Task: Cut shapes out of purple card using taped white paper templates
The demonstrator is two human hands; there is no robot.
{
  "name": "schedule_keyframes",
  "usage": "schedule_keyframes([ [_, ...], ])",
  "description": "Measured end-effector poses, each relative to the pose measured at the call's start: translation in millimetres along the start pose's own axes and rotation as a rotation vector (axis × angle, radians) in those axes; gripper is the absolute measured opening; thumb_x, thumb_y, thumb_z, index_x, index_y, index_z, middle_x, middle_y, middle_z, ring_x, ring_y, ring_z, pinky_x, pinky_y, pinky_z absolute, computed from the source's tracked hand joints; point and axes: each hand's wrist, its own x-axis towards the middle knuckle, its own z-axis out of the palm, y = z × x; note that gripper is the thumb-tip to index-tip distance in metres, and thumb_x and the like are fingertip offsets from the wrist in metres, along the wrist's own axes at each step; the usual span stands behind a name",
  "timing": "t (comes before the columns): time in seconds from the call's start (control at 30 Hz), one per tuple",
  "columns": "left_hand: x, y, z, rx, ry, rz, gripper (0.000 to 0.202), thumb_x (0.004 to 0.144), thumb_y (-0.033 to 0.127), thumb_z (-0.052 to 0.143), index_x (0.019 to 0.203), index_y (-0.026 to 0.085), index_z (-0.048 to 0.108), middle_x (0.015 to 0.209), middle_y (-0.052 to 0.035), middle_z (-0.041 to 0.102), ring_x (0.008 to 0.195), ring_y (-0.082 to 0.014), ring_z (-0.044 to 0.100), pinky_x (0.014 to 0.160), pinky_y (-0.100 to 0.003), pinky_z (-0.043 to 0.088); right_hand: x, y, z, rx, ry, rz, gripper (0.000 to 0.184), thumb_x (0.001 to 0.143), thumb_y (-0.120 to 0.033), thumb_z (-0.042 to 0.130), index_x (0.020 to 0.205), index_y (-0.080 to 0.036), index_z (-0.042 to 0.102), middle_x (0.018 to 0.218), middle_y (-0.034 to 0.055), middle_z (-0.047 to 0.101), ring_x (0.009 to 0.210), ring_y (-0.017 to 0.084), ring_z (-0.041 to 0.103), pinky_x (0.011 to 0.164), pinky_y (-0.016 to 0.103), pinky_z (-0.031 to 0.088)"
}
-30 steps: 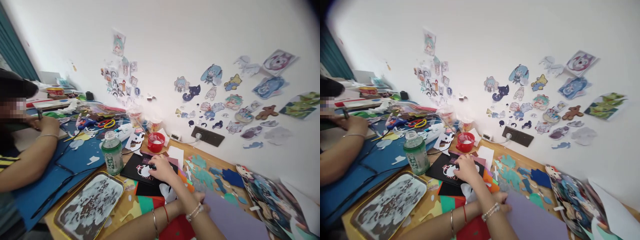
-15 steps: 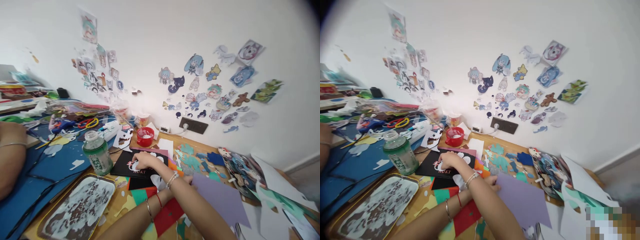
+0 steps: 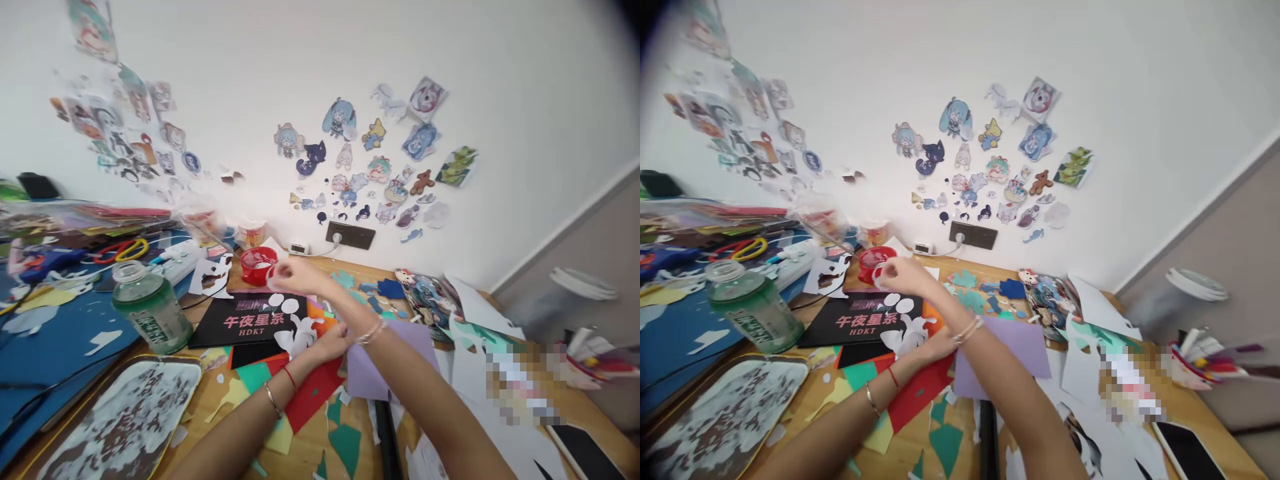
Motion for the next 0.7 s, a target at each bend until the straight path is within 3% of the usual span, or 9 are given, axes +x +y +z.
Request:
schedule_keyframes([
  [0.13,-3,3,3.5,-0.085,-0.053,-0.063,0.026,0.087,0.029,0.052,0.108,0.013,0.054,0.104,-0.0073,0.059,0.088,-0.0184,0.059,0.076,-0.038,0.05,-78,21,-68,0.184,0.34,0.099,0.018,0.08,-0.028,0.054,0.091,-0.014,0.054,0.087,0.0027,0.06,0.076,0.011,0.057,0.067,0.023,0.043],
  [0.2,-6,2,5.6,-0.126,-0.065,-0.086,0.029,0.088,0.031,0.051,0.111,0.013,0.052,0.103,-0.0074,0.059,0.086,-0.0179,0.06,0.074,-0.037,0.051,-122,31,-89,0.232,0.473,0.18,0.024,0.082,-0.034,0.049,0.096,-0.015,0.051,0.084,0.0024,0.057,0.068,0.01,0.054,0.064,0.023,0.042],
  [0.27,-8,0,8.2,-0.15,-0.08,-0.105,0.03,0.089,0.031,0.05,0.112,0.014,0.051,0.103,-0.0073,0.058,0.084,-0.0174,0.06,0.072,-0.036,0.051,-159,42,-96,0.259,0.519,0.261,0.028,0.083,-0.038,0.046,0.1,-0.016,0.049,0.08,0.0016,0.054,0.064,0.01,0.05,0.06,0.023,0.041],
  [0.33,-9,-4,11.0,-0.152,-0.097,-0.123,0.029,0.088,0.03,0.05,0.112,0.014,0.051,0.1,-0.0067,0.059,0.08,-0.0163,0.06,0.069,-0.034,0.052,-187,54,-90,0.27,0.481,0.311,0.027,0.084,-0.039,0.045,0.098,-0.017,0.05,0.084,0.0018,0.053,0.065,0.009,0.047,0.059,0.022,0.04],
  [0.43,-11,-6,14.3,-0.116,-0.136,-0.144,0.026,0.088,0.029,0.051,0.109,0.013,0.053,0.096,-0.0054,0.059,0.075,-0.0145,0.059,0.065,-0.031,0.051,-206,74,-66,0.273,0.258,0.367,0.022,0.081,-0.033,0.051,0.097,-0.018,0.055,0.075,-0.0011,0.051,0.062,0.009,0.046,0.057,0.02,0.039],
  [0.53,-12,-3,16.3,-0.06,-0.183,-0.15,0.023,0.087,0.027,0.053,0.104,0.012,0.055,0.09,-0.0039,0.059,0.07,-0.0128,0.058,0.062,-0.029,0.051,-204,96,-37,0.261,0.017,0.405,0.03,0.074,-0.023,0.059,0.104,-0.019,0.055,0.072,-0.0022,0.057,0.063,0.011,0.052,0.057,0.021,0.04],
  [0.7,-13,5,18.2,0.013,-0.216,-0.159,0.019,0.087,0.027,0.053,0.097,0.012,0.057,0.082,-0.0017,0.059,0.064,-0.0106,0.056,0.057,-0.026,0.049,-187,117,-14,0.115,-0.114,0.493,0.034,0.071,-0.013,0.061,0.103,-0.016,0.053,0.074,-0.0014,0.062,0.066,0.012,0.055,0.059,0.022,0.042],
])
